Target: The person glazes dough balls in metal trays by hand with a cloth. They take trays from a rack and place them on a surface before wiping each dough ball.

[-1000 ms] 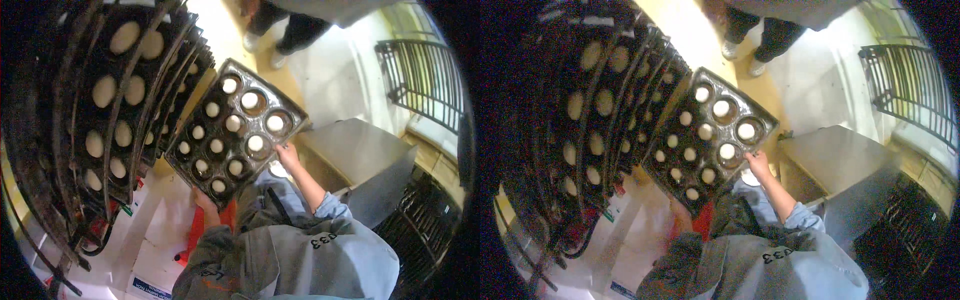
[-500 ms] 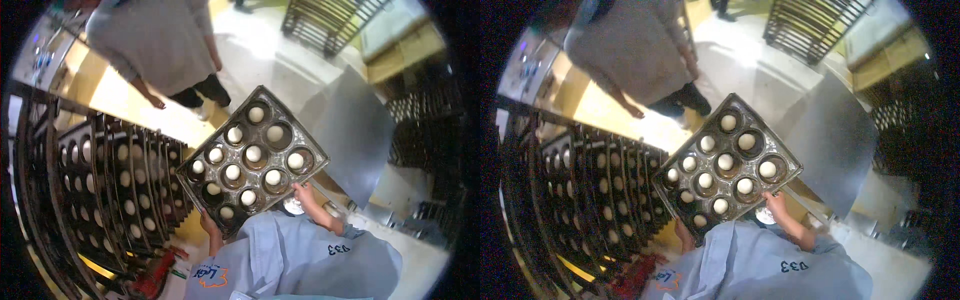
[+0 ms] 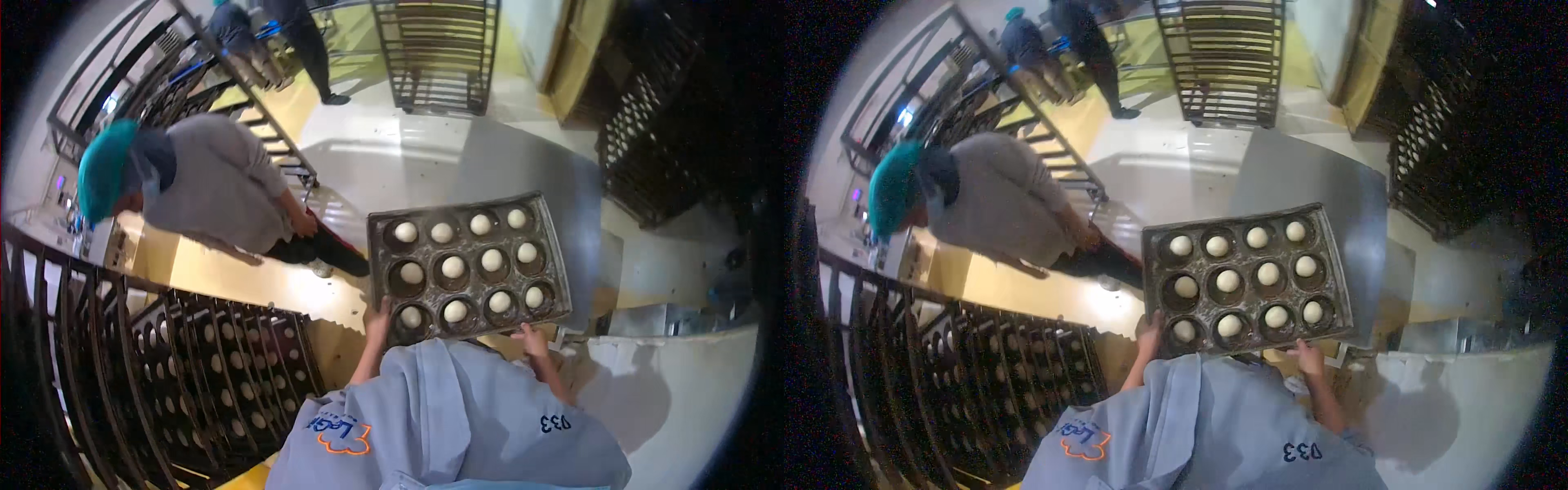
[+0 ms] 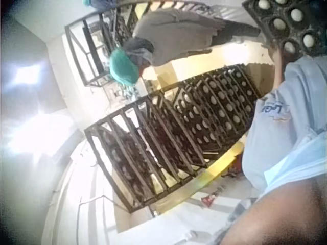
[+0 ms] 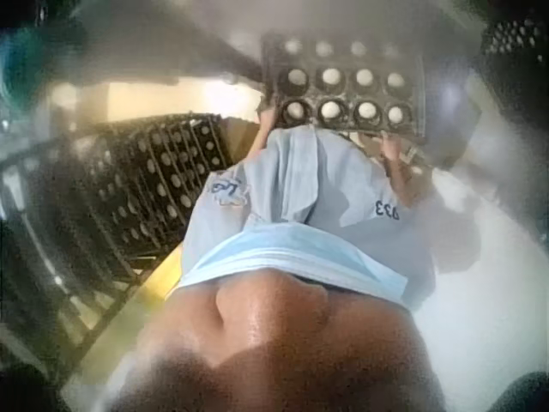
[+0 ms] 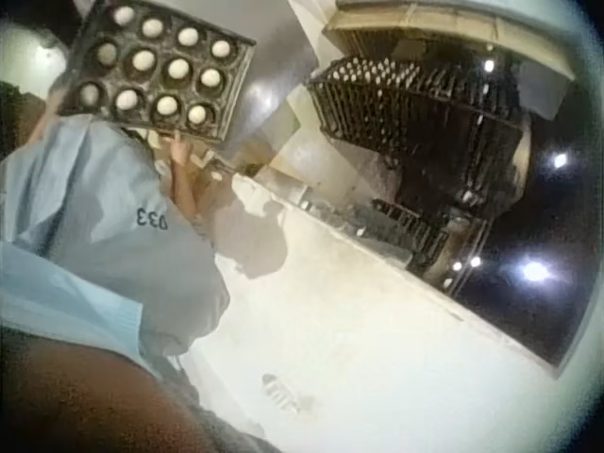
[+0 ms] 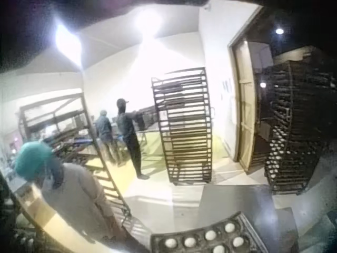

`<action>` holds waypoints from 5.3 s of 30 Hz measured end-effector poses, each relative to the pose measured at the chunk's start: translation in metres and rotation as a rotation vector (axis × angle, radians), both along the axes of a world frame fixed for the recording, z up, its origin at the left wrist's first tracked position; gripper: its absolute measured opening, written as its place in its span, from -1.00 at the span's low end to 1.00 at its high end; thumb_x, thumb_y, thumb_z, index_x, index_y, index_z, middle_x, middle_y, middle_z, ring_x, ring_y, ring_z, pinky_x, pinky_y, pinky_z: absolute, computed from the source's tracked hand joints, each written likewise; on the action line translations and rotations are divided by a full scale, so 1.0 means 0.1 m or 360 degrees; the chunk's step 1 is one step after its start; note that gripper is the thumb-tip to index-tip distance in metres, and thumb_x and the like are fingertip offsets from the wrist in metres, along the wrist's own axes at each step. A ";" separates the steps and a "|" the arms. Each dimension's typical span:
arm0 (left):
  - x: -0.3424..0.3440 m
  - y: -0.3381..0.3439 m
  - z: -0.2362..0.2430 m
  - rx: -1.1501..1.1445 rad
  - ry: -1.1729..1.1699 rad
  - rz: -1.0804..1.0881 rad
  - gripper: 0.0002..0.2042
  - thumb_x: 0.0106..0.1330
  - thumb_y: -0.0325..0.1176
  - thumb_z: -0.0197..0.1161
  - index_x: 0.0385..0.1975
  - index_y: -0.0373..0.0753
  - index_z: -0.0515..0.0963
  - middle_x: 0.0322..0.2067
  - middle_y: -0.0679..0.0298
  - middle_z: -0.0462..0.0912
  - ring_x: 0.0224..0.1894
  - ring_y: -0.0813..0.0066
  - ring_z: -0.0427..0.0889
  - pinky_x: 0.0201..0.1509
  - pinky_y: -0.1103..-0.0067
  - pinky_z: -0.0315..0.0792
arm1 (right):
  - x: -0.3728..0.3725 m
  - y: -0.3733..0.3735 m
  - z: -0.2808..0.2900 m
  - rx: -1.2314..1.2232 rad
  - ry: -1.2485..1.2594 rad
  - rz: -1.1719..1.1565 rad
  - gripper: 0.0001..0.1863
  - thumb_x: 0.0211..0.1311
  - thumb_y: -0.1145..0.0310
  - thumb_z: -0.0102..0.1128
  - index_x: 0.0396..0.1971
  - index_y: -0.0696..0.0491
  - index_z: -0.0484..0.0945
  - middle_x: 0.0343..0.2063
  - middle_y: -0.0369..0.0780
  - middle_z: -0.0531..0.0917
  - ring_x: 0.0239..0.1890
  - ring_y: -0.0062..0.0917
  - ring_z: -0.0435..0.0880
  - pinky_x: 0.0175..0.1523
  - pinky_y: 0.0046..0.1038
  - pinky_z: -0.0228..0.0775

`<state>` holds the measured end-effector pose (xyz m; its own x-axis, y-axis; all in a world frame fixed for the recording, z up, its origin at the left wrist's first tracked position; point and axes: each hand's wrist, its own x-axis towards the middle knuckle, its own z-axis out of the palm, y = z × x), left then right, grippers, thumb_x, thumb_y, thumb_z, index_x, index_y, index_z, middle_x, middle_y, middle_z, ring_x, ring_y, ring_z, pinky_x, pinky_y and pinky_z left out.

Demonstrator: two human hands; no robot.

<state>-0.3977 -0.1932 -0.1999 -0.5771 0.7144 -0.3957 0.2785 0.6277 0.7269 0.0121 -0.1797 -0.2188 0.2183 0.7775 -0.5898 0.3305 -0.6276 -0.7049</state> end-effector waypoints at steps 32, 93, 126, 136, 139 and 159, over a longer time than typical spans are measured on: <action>-1.33 0.62 -0.19 0.0169 0.0844 -0.0868 -0.58 0.41 -0.07 -0.20 -0.21 -0.35 0.42 -0.32 -0.15 0.56 -0.22 -0.19 0.51 -0.21 0.16 0.36 | -0.56 -0.73 0.49 0.0724 -0.0792 -0.0198 -0.67 -0.03 0.27 0.35 -0.25 0.09 0.58 -0.40 -0.10 0.65 -0.36 -0.34 0.65 -0.20 -0.43 0.43; -1.46 0.61 -0.21 0.0309 0.0759 -0.0674 -0.64 0.40 -0.11 -0.21 -0.22 -0.32 0.36 -0.49 -0.17 0.55 -0.39 -0.22 0.51 -0.34 0.09 0.34 | -3.79 2.54 0.44 0.1338 -0.0472 0.1168 -0.52 -0.10 0.45 0.23 -0.05 0.07 0.50 -0.19 -0.05 0.57 -0.12 -0.14 0.54 0.00 -0.27 0.41; -1.43 0.56 -0.27 0.0168 0.0775 -0.0641 -0.55 0.38 -0.07 -0.16 -0.03 -0.35 0.42 -0.35 -0.17 0.58 -0.28 -0.16 0.54 -0.22 0.18 0.40 | -3.48 1.41 0.50 0.1150 -0.0063 0.1006 -0.71 0.00 0.48 0.19 -0.20 0.03 0.55 -0.24 -0.07 0.60 -0.29 -0.24 0.63 -0.09 -0.30 0.47; -1.41 0.67 -0.23 0.0153 0.0651 -0.0735 -0.50 0.39 -0.03 -0.18 0.05 -0.37 0.37 -0.18 -0.12 0.56 -0.13 -0.10 0.53 -0.08 0.25 0.39 | -2.66 1.19 0.12 0.1011 -0.0768 0.0897 -0.62 -0.09 0.50 0.26 -0.16 0.04 0.53 -0.21 -0.09 0.60 -0.28 -0.28 0.62 -0.17 -0.31 0.48; -1.54 0.60 -0.35 0.0229 0.0695 -0.0659 -0.51 0.40 -0.03 -0.18 0.04 -0.35 0.38 -0.17 -0.11 0.56 -0.11 -0.09 0.52 -0.05 0.28 0.38 | -2.70 1.29 0.42 0.1137 -0.0504 0.0806 -0.69 -0.08 0.49 0.26 -0.24 0.09 0.55 -0.29 -0.11 0.63 -0.33 -0.26 0.63 -0.21 -0.31 0.47; -1.51 0.61 -0.25 0.0394 0.0631 -0.0745 -0.54 0.41 -0.09 -0.20 -0.05 -0.40 0.41 -0.19 -0.13 0.55 -0.10 -0.12 0.50 -0.06 0.29 0.37 | -1.78 0.91 0.10 0.1176 -0.0723 0.0496 -0.61 -0.03 0.47 0.21 -0.10 0.05 0.49 -0.29 -0.01 0.58 -0.24 -0.11 0.56 -0.13 -0.21 0.41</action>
<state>-0.5488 -0.1326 -0.2249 -0.2519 0.9677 -0.0090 0.7576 0.2030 0.6204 -0.1655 -0.0884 -0.2086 0.0249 0.9850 0.1710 0.7521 0.0942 -0.6523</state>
